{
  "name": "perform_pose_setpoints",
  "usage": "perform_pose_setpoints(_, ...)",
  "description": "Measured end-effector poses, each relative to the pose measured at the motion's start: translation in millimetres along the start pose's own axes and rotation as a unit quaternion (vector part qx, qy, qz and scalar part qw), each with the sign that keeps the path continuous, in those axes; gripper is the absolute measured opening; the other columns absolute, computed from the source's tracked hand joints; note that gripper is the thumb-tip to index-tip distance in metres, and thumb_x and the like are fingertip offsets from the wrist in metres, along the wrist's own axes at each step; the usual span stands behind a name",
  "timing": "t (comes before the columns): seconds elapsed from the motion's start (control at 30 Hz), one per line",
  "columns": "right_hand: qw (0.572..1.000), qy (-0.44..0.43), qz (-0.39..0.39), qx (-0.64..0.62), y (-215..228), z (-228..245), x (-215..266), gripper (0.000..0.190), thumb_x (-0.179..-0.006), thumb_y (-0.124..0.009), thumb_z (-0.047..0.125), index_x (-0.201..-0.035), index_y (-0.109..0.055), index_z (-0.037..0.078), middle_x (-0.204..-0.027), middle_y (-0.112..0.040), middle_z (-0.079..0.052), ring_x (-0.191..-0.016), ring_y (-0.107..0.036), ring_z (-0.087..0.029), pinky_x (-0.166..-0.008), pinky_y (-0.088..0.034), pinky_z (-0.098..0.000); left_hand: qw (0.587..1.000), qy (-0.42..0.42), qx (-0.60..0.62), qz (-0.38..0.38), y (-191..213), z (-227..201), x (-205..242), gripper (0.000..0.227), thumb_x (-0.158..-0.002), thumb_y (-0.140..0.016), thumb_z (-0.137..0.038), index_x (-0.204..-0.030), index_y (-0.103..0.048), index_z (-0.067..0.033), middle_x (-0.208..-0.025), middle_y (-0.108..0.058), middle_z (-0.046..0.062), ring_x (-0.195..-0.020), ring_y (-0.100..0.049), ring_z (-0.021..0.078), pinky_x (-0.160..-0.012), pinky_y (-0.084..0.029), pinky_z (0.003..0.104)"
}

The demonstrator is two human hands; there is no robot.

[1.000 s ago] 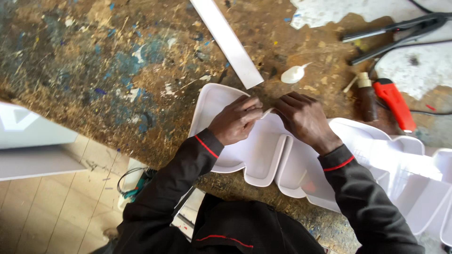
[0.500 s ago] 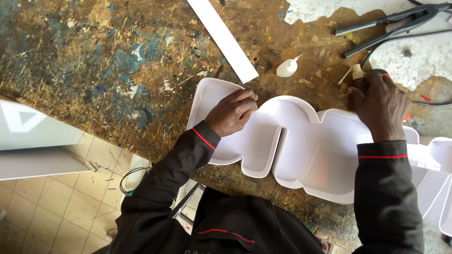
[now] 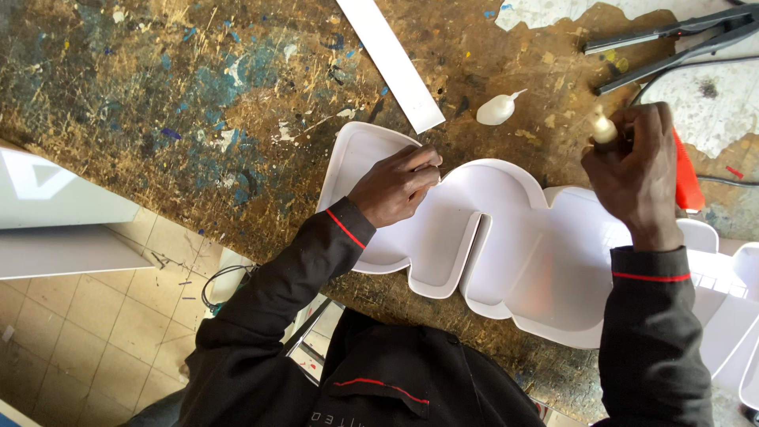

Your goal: The person applies glue to the edges of white plastic components and presses them together. They use a heat gun to warm the joints and a utility knife to trim excess material, then place a cardboard template over the assembly.

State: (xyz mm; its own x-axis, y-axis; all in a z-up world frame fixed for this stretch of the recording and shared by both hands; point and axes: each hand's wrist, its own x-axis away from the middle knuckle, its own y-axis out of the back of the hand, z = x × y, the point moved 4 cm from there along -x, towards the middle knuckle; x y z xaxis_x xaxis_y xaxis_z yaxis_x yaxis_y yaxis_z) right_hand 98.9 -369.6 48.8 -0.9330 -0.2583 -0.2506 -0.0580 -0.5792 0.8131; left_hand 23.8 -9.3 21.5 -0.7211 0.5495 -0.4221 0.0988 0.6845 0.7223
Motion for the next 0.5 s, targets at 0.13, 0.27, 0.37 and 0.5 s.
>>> perform_pose_setpoints(0.13,0.93,-0.108,0.123,-0.329,-16.0,50.9,5.0,0.041,-0.114,-0.068,-0.008,-0.135,-0.039,0.011,-0.118,-0.075,-0.012,-0.106,-0.073,-0.02,-0.083,-0.056,-0.0305,0.998,0.004,-0.066,0.002,7.7,-5.0,-5.1,0.022,-0.091,-0.067,0.012,-0.098,-0.06,-0.0079,-0.121,-0.061,0.009,-0.095,-0.06,0.0347,-0.083,-0.052,0.046)
perform_pose_setpoints(0.27,0.952,0.042,0.152,-0.263,-42.5,91.9,10.5,0.032,-0.111,-0.077,0.003,-0.132,-0.054,0.008,-0.119,-0.069,-0.006,-0.103,-0.067,-0.019,-0.091,-0.053,-0.0328,0.997,0.013,-0.075,-0.006,4.4,0.0,-1.9,0.02,-0.094,-0.07,0.007,-0.099,-0.061,-0.0101,-0.122,-0.062,0.009,-0.098,-0.063,0.035,-0.086,-0.054,0.047)
perform_pose_setpoints(0.37,0.954,0.079,0.141,-0.253,-59.0,117.8,14.2,0.035,-0.096,-0.088,-0.003,-0.123,-0.066,0.0,-0.098,-0.076,-0.023,-0.085,-0.075,-0.043,-0.074,-0.055,-0.051,0.999,0.037,-0.027,0.0,-0.4,8.5,-0.5,0.025,-0.1,-0.076,0.0,-0.099,-0.058,-0.017,-0.108,-0.053,0.001,-0.106,-0.07,0.0331,-0.093,-0.061,0.05)
perform_pose_setpoints(0.5,0.949,0.077,0.169,-0.255,-70.3,129.1,16.5,0.028,-0.101,-0.088,0.016,-0.12,-0.07,0.006,-0.086,-0.072,-0.018,-0.07,-0.066,-0.035,-0.066,-0.049,-0.0454,0.999,0.05,-0.021,0.0,-8.3,14.7,3.0,0.02,-0.101,-0.076,-0.002,-0.1,-0.063,-0.0162,-0.109,-0.055,0.002,-0.11,-0.071,0.0336,-0.094,-0.06,0.049)
